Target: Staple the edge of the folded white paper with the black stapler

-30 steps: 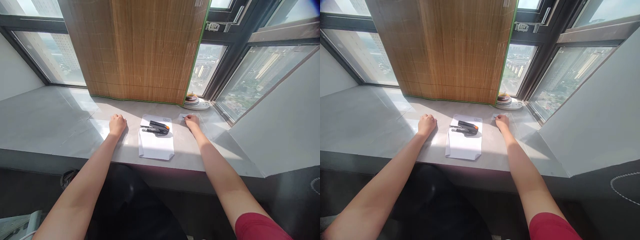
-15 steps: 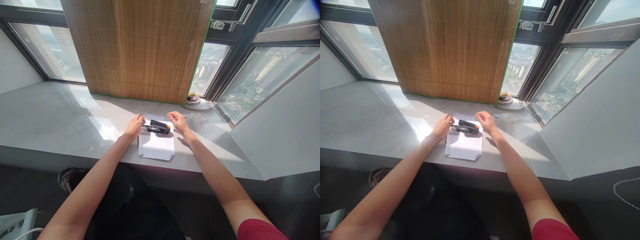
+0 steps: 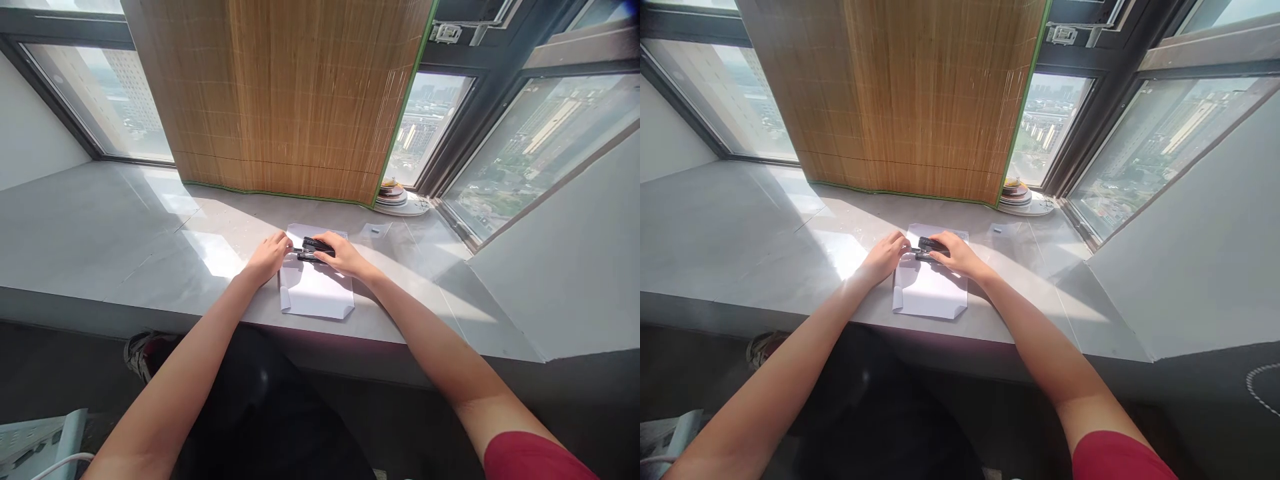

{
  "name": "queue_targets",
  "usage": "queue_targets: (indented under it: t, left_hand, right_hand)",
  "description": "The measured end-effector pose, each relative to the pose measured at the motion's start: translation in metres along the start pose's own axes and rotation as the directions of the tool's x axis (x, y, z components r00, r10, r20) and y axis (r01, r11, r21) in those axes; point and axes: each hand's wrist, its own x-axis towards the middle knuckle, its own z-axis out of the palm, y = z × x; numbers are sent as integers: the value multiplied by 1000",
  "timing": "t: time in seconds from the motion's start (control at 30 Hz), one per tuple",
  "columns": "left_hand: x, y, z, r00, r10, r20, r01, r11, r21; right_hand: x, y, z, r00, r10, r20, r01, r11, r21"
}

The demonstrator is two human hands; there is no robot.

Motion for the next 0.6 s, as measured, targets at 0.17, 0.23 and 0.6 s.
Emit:
queue_targets:
  t: [0.17,0.23,0.6]
  left_hand:
    - [-1,9,-9,1000,-31,-3,31,999,38]
    - [-2,10,-12,999,-51,-2,51,999,14]
    - [-10,-4,-34,996,-87,-7,81,954,-287]
  right_hand:
    - [0,-1,0,1000,-10,-11,10,1000,-18]
    - [0,0,0,1000,-4,-12,4,1000,-19]
    - [-1,1,0,998,60,-23,-59,997,53]
